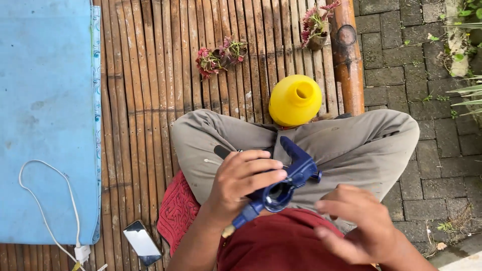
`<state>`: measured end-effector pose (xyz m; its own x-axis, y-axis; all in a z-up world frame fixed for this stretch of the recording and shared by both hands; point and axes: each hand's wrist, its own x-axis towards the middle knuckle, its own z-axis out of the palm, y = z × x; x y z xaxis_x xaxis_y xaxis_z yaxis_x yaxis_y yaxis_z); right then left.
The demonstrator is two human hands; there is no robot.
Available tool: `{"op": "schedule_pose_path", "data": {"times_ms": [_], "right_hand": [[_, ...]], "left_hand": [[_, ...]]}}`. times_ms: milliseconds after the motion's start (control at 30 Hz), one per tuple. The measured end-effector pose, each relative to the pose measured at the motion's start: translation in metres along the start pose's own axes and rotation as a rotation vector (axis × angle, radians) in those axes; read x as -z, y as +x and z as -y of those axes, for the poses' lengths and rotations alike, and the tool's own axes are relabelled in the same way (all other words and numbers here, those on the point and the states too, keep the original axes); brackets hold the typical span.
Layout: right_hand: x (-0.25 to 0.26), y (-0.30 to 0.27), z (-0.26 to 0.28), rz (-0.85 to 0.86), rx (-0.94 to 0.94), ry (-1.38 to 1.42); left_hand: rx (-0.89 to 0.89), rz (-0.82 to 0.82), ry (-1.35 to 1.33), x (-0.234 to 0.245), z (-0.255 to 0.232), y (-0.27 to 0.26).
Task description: Reassembling a manual pressure sprayer pump by fitting the plunger and nozzle components together.
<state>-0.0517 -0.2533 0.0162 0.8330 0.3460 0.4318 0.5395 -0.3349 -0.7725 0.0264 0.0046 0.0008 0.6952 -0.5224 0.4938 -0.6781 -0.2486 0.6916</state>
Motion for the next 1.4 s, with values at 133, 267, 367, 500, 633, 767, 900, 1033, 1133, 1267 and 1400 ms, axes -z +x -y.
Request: {"op": "schedule_pose_path", "data": {"times_ms": [133,267,367,500,633,767,900,1033,1133,1267,1400], "right_hand": [[0.005,0.021,0.014,0.316,-0.1,-0.309],[-0.004,0.015,-0.001,0.674,-0.345,-0.427],[-0.005,0.024,-0.006,0.793,-0.468,-0.393],[-0.009,0.024,-0.018,0.82,-0.528,-0.26],[-0.013,0.023,-0.026,0.787,-0.513,-0.236],[-0.014,0.016,-0.032,0.748,-0.506,-0.155],[-0.001,0.027,-0.019,0.845,-0.674,-0.159],[0.012,0.015,-0.024,0.552,-0.493,-0.003],[0.015,-0.003,-0.035,0.106,-0.432,0.32],[0.012,-0.024,-0.041,-0.178,-0.456,1.048],[0.003,-0.035,-0.042,-0.258,-0.555,1.25]], "left_hand": [[-0.049,0.083,0.108,0.0,-0.019,0.015],[-0.091,0.172,0.26,-0.003,-0.03,0.022],[-0.121,0.177,0.329,-0.005,-0.034,0.028],[-0.105,0.166,0.314,-0.014,-0.032,0.026],[-0.076,0.142,0.277,-0.022,-0.028,0.023],[-0.034,0.175,0.275,-0.026,-0.02,0.019],[0.041,0.218,0.289,-0.025,-0.006,0.01],[0.046,0.201,0.301,-0.019,-0.001,0.007],[0.072,0.162,0.284,-0.016,0.002,0.009],[0.106,0.12,0.259,-0.015,0.005,0.005],[0.123,0.118,0.242,-0.016,0.006,0.001]]}}
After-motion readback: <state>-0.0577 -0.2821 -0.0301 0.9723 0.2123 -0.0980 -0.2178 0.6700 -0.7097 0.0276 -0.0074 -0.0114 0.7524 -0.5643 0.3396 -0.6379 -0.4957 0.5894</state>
